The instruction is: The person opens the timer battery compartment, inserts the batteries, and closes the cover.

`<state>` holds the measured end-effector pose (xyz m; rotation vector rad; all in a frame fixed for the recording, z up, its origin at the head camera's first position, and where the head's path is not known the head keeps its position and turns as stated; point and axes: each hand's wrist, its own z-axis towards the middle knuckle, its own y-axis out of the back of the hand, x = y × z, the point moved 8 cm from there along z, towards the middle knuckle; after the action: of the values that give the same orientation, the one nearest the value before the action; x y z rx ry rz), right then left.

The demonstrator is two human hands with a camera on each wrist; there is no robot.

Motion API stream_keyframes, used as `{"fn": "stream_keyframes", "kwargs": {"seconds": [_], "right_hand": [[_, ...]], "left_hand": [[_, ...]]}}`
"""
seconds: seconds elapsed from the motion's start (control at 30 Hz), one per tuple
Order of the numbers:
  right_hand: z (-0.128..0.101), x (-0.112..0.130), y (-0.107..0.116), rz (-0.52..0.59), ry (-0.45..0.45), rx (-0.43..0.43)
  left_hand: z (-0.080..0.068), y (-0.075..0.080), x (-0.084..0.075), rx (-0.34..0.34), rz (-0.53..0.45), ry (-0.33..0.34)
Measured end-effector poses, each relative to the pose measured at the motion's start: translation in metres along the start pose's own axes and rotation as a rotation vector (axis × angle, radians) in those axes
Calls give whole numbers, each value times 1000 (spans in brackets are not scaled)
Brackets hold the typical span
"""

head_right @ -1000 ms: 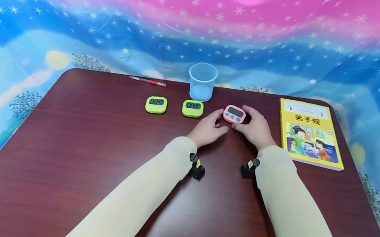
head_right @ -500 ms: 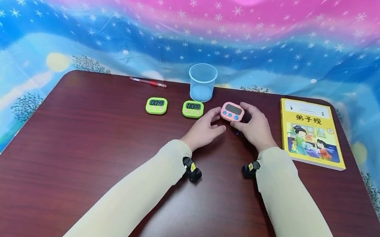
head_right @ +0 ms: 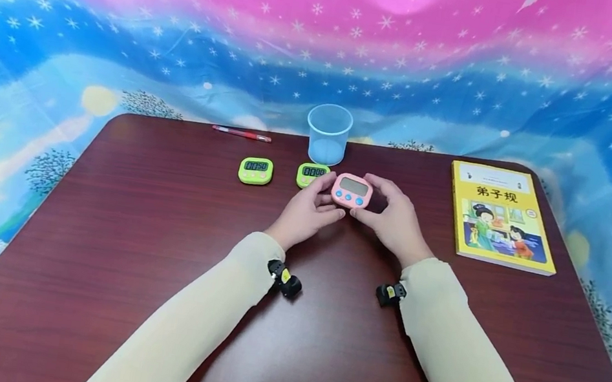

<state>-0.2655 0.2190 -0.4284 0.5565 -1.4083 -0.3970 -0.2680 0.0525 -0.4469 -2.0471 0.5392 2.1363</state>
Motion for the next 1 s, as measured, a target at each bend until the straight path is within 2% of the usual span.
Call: {"fn": "stream_keyframes", "kwargs": {"seconds": [0.17, 0.27, 0.4, 0.6, 0.77, 1.0], "right_hand": [[-12, 17, -16, 10, 45, 26], [-19, 26, -24, 12, 68, 44], [-31, 40, -33, 25, 84, 62], [-47, 59, -45, 59, 104, 90], [-56, 70, -52, 57, 143, 105], [-63, 74, -59, 74, 176, 115]], "left_hand": [[-19, 20, 4, 12, -13, -16], [-34, 31, 1, 17, 12, -36], [-55, 41, -5, 15, 52, -59], [-84, 52, -9, -26, 49, -112], [-95, 57, -9, -43, 51, -160], [-101, 59, -3, -11, 40, -145]]}}
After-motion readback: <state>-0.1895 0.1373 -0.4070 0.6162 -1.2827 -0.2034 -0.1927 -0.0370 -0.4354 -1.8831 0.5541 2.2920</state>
